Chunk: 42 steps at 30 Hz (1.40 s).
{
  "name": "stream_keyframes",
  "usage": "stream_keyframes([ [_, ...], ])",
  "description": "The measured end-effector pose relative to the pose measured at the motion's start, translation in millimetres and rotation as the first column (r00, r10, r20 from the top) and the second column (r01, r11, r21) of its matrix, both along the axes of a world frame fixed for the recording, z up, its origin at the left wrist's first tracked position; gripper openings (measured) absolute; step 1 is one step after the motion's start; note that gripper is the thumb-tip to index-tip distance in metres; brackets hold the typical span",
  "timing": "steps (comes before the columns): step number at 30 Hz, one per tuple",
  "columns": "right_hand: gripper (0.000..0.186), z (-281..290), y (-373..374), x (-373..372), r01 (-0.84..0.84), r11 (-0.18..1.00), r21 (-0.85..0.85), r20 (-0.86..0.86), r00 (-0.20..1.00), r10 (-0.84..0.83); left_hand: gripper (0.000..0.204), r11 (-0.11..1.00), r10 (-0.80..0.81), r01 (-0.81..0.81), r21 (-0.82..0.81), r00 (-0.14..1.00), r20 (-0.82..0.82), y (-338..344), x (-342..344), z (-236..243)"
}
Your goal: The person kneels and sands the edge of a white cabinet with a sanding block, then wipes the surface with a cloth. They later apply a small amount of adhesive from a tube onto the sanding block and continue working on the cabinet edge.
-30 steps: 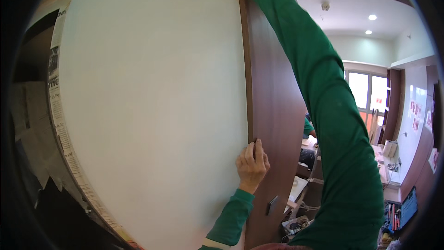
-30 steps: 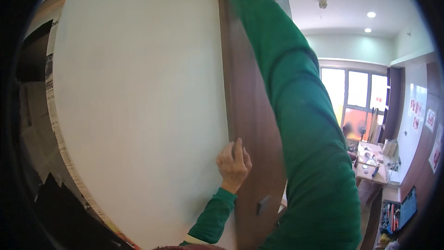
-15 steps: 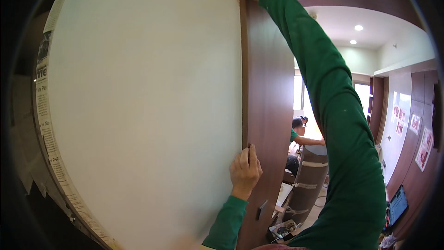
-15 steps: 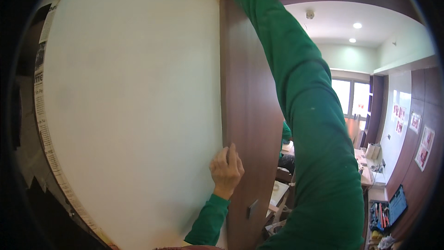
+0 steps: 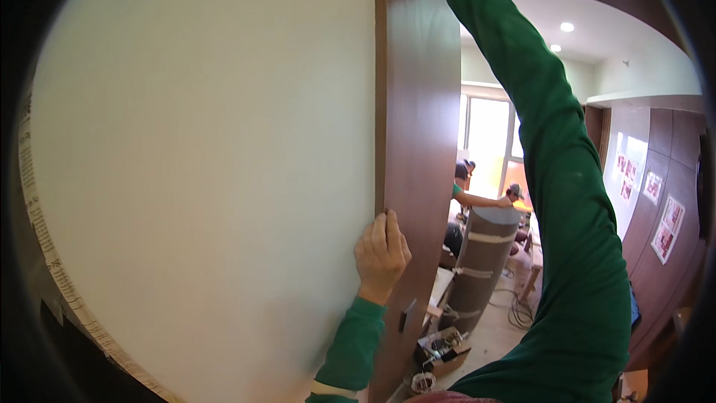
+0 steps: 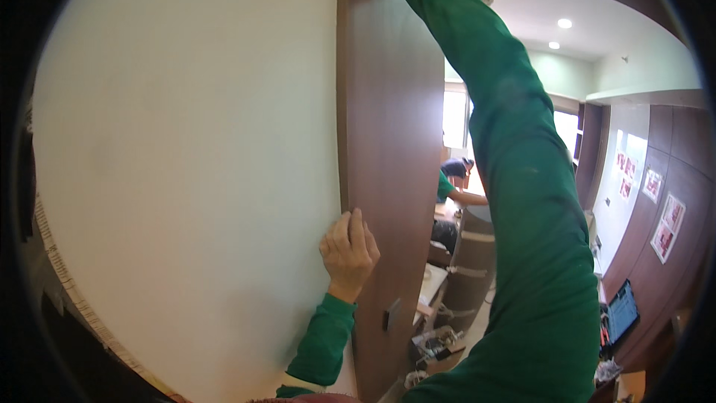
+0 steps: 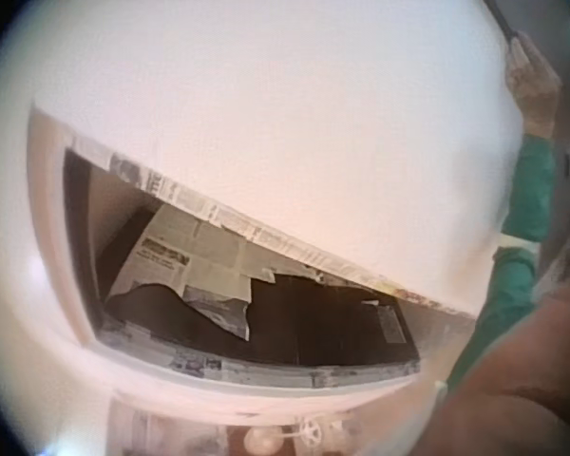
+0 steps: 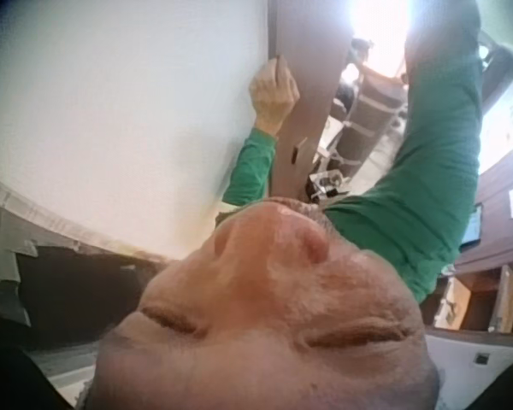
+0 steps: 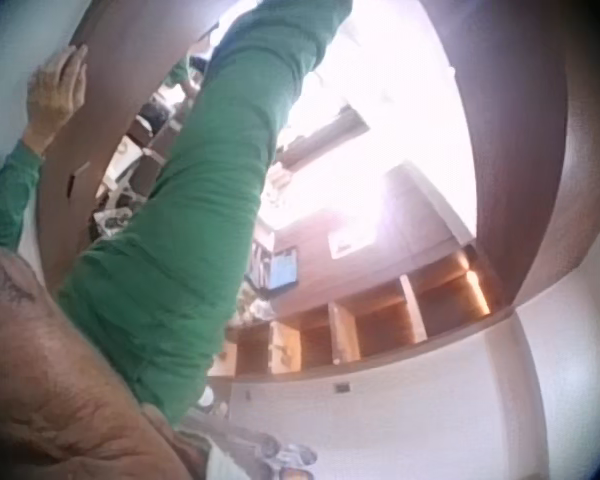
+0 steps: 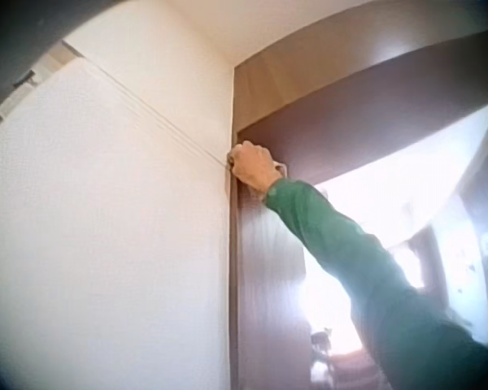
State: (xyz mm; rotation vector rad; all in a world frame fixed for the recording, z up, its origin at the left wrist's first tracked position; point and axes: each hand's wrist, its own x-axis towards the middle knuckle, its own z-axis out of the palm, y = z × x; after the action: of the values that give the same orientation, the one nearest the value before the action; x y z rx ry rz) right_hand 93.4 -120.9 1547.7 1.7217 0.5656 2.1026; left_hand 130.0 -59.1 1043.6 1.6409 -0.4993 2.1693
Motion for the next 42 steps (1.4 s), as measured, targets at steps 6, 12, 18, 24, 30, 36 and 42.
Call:
stream_keyframes([
  [6,0.042,-203.4,-38.5,14.9,0.005,0.986,-0.166,-0.031,0.999,-0.011,0.022,1.0,-0.014,0.015,-0.026,0.999,0.043,-4.1,4.5,-2.0],
  [12,0.041,-338.0,-48.3,-17.8,-0.26,0.957,-0.131,-0.491,0.856,0.165,0.023,1.0,0.002,-0.001,-0.023,1.0,0.018,-3.6,-1.1,0.0],
  [18,0.024,-338.4,-33.9,-8.3,-0.587,0.702,0.404,-0.187,0.698,0.692,0.026,1.0,0.022,-0.022,-0.021,1.0,-0.001,-10.0,7.0,-2.8],
  [24,0.019,-323.0,-10.7,17.5,-0.381,0.735,0.561,-0.09,0.854,0.512,0.028,0.999,0.033,-0.033,-0.005,0.999,0.0,-12.2,2.3,0.6],
  [30,0.016,-259.2,-11.6,14.5,-0.434,0.757,0.489,-0.097,0.835,0.541,0.029,1.0,0.014,-0.014,-0.023,1.0,0.004,-20.9,9.4,-3.5],
  [36,0.011,-337.6,10.0,14.8,-0.478,0.647,0.594,-0.042,0.785,0.618,0.029,1.0,0.022,-0.022,-0.015,1.0,-0.006,-8.6,9.5,-5.5],
  [42,0.019,-199.6,-1.8,12.4,-0.384,0.786,0.485,-0.04,0.888,0.458,0.028,1.0,-0.003,0.003,-0.016,1.0,0.002,-16.4,5.7,-5.2],
])
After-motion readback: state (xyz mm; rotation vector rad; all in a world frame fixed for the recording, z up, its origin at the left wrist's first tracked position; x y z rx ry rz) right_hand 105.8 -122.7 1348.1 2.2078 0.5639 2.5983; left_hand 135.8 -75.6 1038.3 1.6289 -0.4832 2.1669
